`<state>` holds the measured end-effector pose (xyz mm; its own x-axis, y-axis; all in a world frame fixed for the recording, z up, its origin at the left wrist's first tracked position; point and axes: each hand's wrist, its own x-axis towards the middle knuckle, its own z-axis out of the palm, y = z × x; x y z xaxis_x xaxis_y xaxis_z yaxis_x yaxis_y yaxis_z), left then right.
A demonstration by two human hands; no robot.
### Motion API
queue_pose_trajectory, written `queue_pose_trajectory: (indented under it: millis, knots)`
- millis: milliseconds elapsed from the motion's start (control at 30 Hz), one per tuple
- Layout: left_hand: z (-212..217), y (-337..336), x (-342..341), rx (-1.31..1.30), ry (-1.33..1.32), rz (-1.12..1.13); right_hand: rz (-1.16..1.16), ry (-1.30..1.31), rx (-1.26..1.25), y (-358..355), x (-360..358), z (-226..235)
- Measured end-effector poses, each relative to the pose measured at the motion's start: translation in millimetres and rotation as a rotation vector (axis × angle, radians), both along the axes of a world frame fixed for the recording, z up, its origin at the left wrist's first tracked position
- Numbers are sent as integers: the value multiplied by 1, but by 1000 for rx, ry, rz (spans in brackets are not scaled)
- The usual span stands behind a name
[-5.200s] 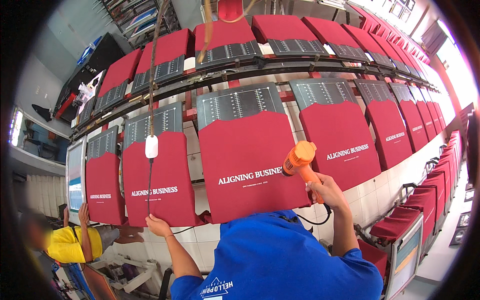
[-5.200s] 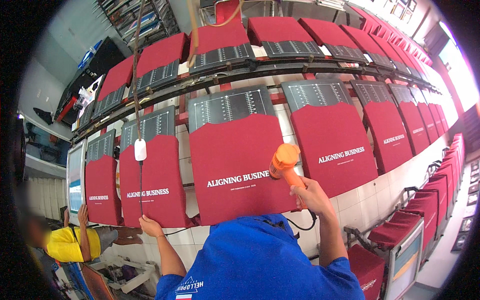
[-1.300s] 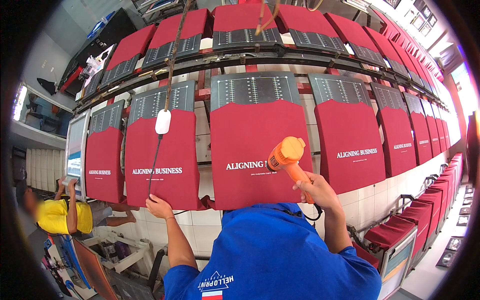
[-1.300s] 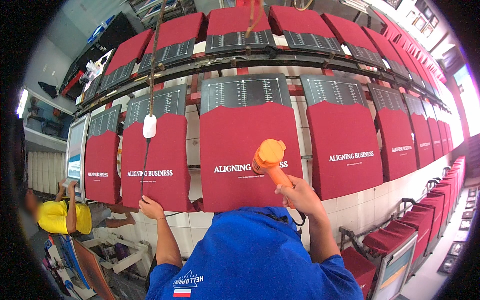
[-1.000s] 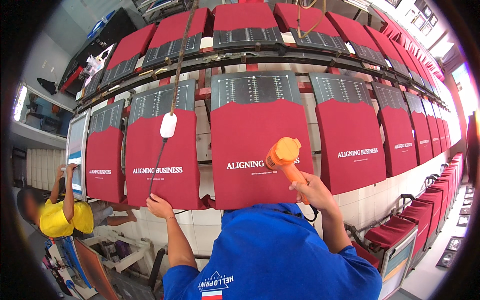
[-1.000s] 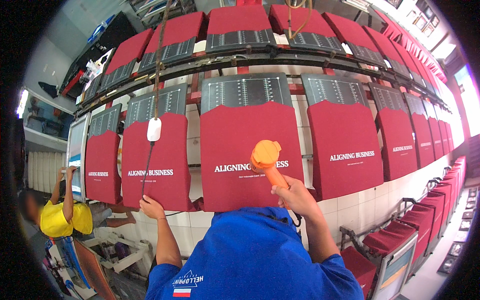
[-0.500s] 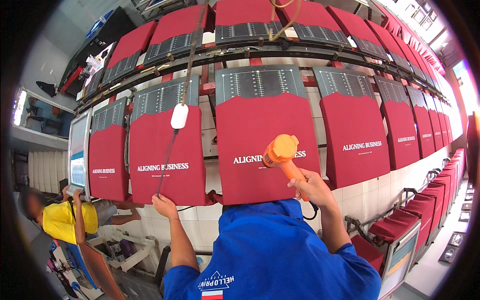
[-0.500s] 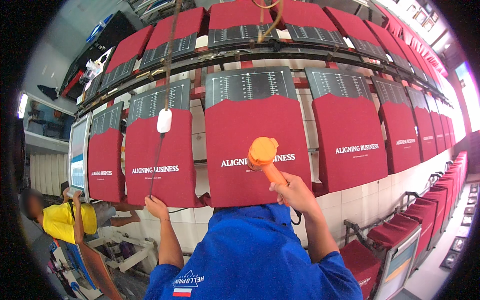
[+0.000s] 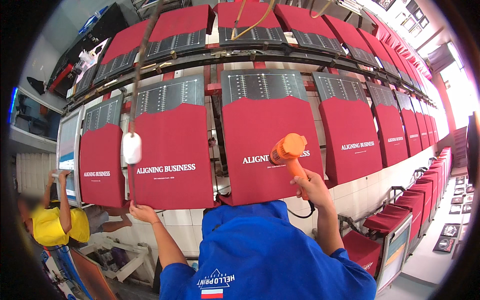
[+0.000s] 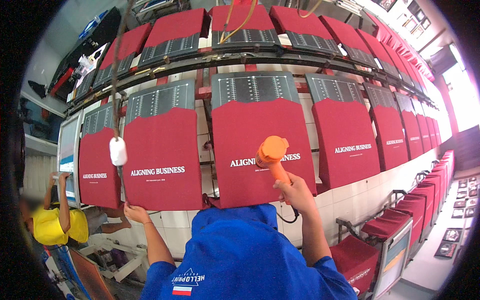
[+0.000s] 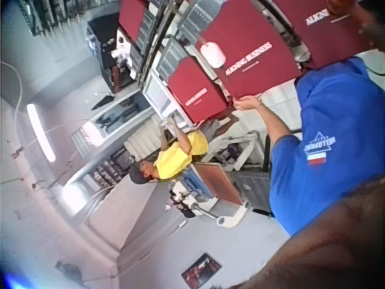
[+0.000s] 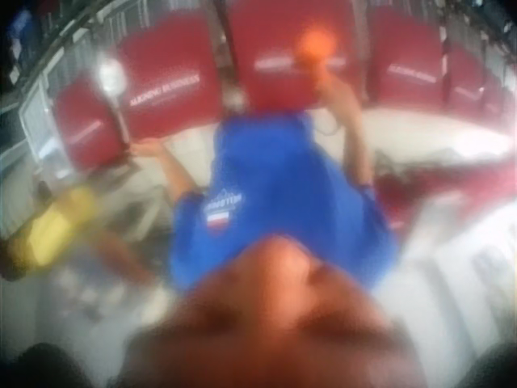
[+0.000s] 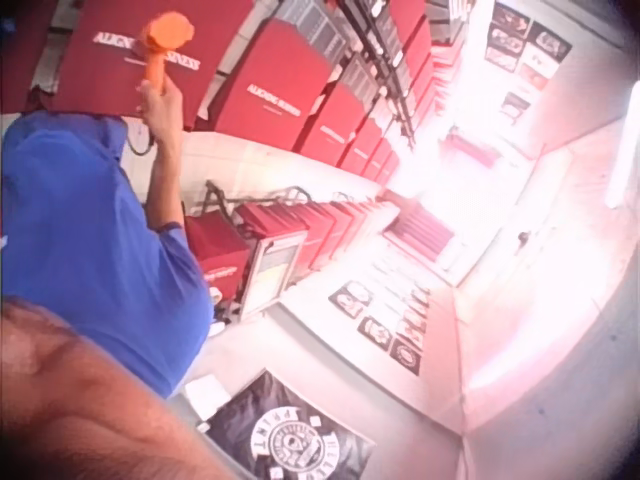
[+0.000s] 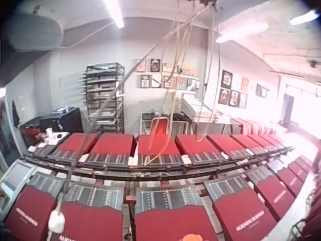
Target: The person uses a heat gun to dry the ink on several red shirts that are placed on a screen-printing press.
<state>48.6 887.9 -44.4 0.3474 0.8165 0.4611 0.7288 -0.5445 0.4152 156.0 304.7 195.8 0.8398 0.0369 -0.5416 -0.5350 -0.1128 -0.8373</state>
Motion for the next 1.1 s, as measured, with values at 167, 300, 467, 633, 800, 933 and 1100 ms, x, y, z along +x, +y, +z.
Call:
queue_pose_trajectory:
  millis: [167,300,467,633,800,933,1100]
  knots:
    - [-13,40,8,-94,-43,32,-65,-93,-36,16,-1,-12]
    - [-10,33,20,-205,-38,100,-33,-45,-30,20,-4,-9]
    - [-7,34,20,-166,14,106,-22,-72,-49,32,-6,-11]
    - [-7,36,20,-146,17,131,-5,-38,9,29,-6,-7]
    - [-7,32,22,-147,-20,123,-40,-72,-65,42,-9,-10]
    - [-9,33,19,-162,-41,113,-35,-47,44,42,-9,-3]
    - [-14,37,18,-147,-39,115,1,-66,-63,56,-8,-9]
